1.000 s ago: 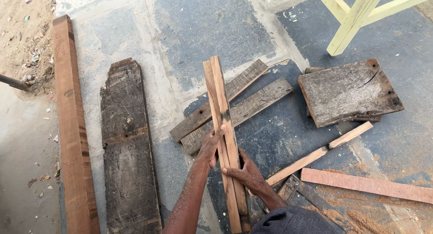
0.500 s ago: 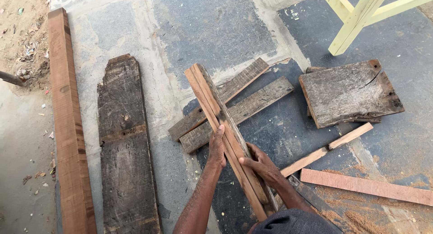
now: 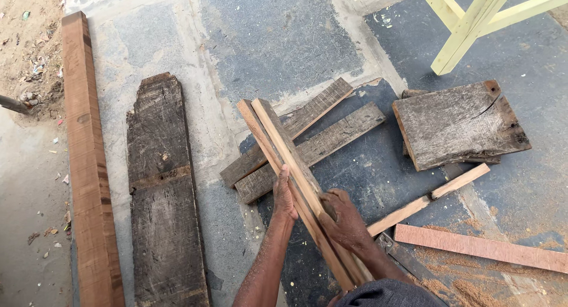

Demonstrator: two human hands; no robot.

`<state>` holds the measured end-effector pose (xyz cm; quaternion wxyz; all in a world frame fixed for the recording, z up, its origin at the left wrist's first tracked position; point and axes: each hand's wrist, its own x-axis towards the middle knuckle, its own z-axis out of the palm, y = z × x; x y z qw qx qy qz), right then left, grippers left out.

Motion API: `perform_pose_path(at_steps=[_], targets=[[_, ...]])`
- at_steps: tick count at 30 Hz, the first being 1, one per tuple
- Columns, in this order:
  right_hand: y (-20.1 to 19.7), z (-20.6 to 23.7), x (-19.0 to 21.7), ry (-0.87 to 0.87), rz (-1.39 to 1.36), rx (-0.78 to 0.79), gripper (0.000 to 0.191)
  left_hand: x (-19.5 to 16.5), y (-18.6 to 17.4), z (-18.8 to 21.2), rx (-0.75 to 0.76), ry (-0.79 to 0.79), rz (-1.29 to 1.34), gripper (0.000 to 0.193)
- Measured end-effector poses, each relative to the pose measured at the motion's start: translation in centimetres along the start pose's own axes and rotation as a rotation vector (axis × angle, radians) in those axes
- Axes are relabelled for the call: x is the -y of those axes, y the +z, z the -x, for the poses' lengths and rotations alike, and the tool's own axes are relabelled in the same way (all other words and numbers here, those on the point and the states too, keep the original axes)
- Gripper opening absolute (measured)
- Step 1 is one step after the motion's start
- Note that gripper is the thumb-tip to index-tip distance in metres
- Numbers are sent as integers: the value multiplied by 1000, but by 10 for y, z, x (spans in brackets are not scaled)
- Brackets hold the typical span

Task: The person measures and marks a wooden plank with a tape measure and pencil, then uses a circular saw to cut the plank into smaller pieces. The person repeats the process on a second plank, measuring, marking, and cutting it.

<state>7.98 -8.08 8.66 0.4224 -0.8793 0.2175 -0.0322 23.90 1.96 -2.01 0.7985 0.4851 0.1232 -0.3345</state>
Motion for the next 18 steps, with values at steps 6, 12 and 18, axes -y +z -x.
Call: perform_pose_path(at_steps=[6, 12, 18], targets=[[19, 11, -32, 405, -290, 244, 107, -8, 3, 5, 31, -8, -21, 88], [27, 12, -33, 514, -733, 198, 108, -10, 19, 14, 21, 112, -219, 89], [16, 12, -13, 380, -411, 152, 100, 7, 7, 10, -37, -11, -181, 98]])
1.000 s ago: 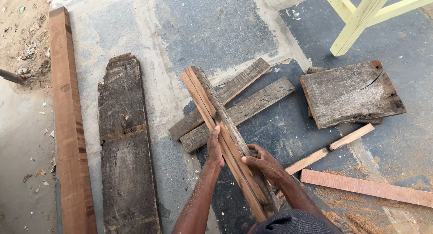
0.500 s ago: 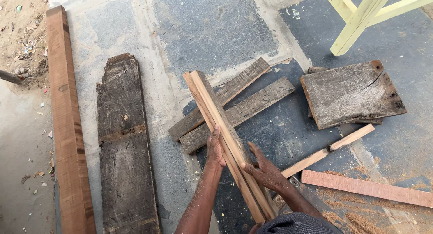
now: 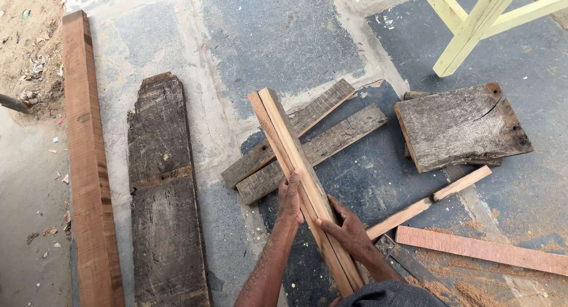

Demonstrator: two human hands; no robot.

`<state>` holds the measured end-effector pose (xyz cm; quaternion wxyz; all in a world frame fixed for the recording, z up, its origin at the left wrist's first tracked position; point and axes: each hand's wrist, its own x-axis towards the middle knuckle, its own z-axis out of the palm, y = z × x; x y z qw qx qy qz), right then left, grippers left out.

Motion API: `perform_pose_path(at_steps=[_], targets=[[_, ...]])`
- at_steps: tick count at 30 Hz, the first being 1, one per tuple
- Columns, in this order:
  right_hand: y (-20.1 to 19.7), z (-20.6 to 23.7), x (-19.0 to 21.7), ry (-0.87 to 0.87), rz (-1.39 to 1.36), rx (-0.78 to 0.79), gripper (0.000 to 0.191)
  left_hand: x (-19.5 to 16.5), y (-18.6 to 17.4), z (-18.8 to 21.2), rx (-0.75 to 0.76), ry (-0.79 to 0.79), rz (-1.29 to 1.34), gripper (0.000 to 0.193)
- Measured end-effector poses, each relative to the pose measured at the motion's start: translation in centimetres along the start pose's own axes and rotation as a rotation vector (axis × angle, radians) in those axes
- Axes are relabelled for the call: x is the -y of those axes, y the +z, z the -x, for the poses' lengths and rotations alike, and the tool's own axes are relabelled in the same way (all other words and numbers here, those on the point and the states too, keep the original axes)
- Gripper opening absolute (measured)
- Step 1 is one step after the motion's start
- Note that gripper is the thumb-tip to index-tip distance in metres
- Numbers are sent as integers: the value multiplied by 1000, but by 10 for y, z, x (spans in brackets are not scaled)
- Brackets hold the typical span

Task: The person measures and marks a wooden plank with a tape measure and pencil, then uses a circular saw to cut the plank into smaller pieces. The person repeats the process on a second plank, measuring, marking, and cutting it.

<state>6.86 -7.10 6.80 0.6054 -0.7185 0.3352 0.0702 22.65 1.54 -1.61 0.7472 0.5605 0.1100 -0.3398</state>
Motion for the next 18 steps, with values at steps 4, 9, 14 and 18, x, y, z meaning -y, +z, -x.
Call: perform_pose_path(at_steps=[4, 9, 14, 18], targets=[[9, 18, 19, -94, 573, -162, 102, -1, -7, -1, 237, -122, 345, 108], [8, 36, 39, -426, 787, -131, 101, -20, 1, 11, 622, 22, 807, 103], [5, 43, 45, -534, 1099, -306, 83, -29, 21, 20, 490, -6, 835, 90], [9, 45, 41, -504, 1180, -284, 79, -26, 30, 21, 483, -61, 877, 87]])
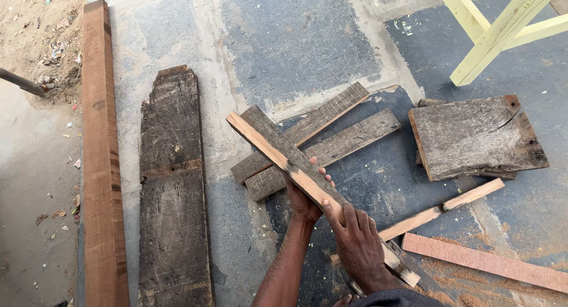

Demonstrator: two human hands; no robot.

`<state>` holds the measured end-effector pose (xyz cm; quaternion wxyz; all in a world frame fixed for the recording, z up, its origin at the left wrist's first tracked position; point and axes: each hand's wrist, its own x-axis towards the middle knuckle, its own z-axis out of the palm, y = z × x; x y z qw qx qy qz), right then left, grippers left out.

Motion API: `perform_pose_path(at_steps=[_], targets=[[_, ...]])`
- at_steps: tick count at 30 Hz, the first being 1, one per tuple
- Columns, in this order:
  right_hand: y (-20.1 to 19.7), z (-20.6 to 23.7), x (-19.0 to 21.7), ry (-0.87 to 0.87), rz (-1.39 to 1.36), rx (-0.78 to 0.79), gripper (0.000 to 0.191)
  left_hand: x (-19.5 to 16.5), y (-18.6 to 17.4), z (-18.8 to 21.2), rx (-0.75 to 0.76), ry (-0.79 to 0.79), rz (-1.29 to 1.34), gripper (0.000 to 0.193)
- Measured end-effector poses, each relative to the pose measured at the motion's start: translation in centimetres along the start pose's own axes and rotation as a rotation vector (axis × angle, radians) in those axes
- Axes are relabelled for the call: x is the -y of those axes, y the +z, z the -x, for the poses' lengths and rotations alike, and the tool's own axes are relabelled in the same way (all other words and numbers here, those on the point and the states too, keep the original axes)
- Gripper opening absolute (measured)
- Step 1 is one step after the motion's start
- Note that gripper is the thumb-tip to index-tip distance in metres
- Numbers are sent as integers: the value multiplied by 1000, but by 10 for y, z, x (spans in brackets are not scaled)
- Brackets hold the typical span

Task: The person measures and marks a wooden plank with a tape measure and pencil, then uses a circular saw to cut the plank into smaller pieces. The person repeats the process on a second plank, measuring, marking, and cutting it.

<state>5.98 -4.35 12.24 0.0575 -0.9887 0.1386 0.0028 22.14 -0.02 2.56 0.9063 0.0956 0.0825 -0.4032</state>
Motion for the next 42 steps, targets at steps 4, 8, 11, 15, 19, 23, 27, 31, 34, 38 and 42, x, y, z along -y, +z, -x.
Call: perform_pose_path(at_steps=[4, 8, 11, 15, 19, 23, 27, 31, 34, 38, 42], targets=[[7, 4, 0, 5, -9, -23, 84, 1, -3, 1, -7, 49, -107, 88], [15, 10, 2, -53, -27, -95, 84, -1, -6, -2, 31, 70, -131, 84], [22, 11, 4, -50, -37, -91, 85, -3, -6, -7, 38, 62, -153, 82], [29, 3, -6, 90, -241, 78, 69, -13, -7, -3, 56, 41, -154, 93], [28, -13, -40, 138, -718, 116, 67, -26, -16, 15, 24, 19, -327, 110], [43, -39, -55, 273, -859, 325, 71, -26, -36, 14, -181, -169, -357, 119], [82, -70, -40, 446, -1141, 215, 78, -17, -61, -6, -664, -208, -652, 129], [115, -82, -40, 514, -1288, 144, 85, -21, -81, -20, -622, -233, -734, 135], [129, -80, -48, 533, -1334, 122, 91, -25, -88, -24, -573, -290, -756, 130], [133, -80, -52, 548, -1402, 91, 99, -18, -81, -18, -365, -273, -859, 119], [125, -75, -34, 539, -1487, 35, 106, -4, -52, 5, -273, -223, -997, 102]])
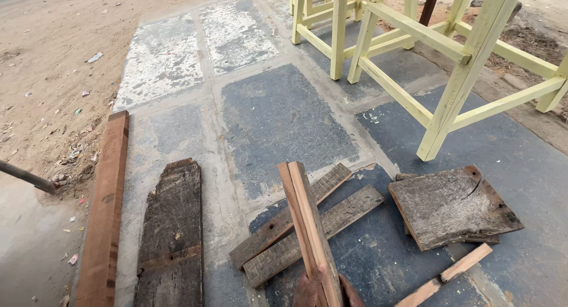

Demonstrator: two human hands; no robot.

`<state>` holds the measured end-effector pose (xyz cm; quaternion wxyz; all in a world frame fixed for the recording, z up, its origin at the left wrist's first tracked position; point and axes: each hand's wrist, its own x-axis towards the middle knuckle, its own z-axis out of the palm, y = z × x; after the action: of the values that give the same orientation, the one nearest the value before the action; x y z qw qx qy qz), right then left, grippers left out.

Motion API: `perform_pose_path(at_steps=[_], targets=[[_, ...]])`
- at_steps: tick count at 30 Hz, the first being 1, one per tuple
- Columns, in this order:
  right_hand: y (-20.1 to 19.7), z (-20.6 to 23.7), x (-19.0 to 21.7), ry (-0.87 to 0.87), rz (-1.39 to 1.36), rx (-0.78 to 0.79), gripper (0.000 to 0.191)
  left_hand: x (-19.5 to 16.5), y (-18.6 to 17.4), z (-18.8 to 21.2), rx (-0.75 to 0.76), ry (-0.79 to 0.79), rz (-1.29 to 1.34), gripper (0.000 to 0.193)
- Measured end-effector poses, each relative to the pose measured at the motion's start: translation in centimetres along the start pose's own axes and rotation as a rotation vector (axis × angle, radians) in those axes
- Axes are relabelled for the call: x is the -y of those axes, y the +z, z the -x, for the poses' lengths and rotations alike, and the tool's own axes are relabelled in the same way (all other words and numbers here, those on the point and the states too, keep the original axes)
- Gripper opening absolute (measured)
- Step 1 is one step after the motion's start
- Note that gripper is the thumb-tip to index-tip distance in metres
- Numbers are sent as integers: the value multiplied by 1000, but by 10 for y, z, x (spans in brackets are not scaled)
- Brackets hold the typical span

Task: The person measures and marks a wooden plank with a tape measure and pencil, then uses a circular saw to cut the plank into smaller pieces. The person repeats the process on a second plank, measuring, marking, and cutting it.

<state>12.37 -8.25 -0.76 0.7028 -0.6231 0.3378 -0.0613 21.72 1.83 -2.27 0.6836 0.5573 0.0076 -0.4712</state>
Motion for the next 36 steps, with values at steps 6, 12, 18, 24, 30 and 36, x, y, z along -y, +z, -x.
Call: perform_pose_path(at_steps=[6, 12, 18, 24, 30, 36], targets=[[7, 75, 14, 81, 397, 19, 111, -50, 8, 33, 15, 222, -534, 91], [-33, 86, 27, 114, 350, -173, 77, -52, 2, 37, -70, 345, -1435, 99], [-62, 89, 37, 23, 397, -219, 67, -21, 12, 26, -64, 345, -1710, 89], [-128, 89, 78, 54, 715, -115, 56, -32, -8, -3, -54, 415, -1542, 84], [-251, 158, 91, 142, 1309, 62, 65, -101, -63, -51, -309, 254, -1601, 81], [-354, 224, 14, 381, 1301, -196, 67, -128, -111, -71, -295, -93, -1703, 81]])
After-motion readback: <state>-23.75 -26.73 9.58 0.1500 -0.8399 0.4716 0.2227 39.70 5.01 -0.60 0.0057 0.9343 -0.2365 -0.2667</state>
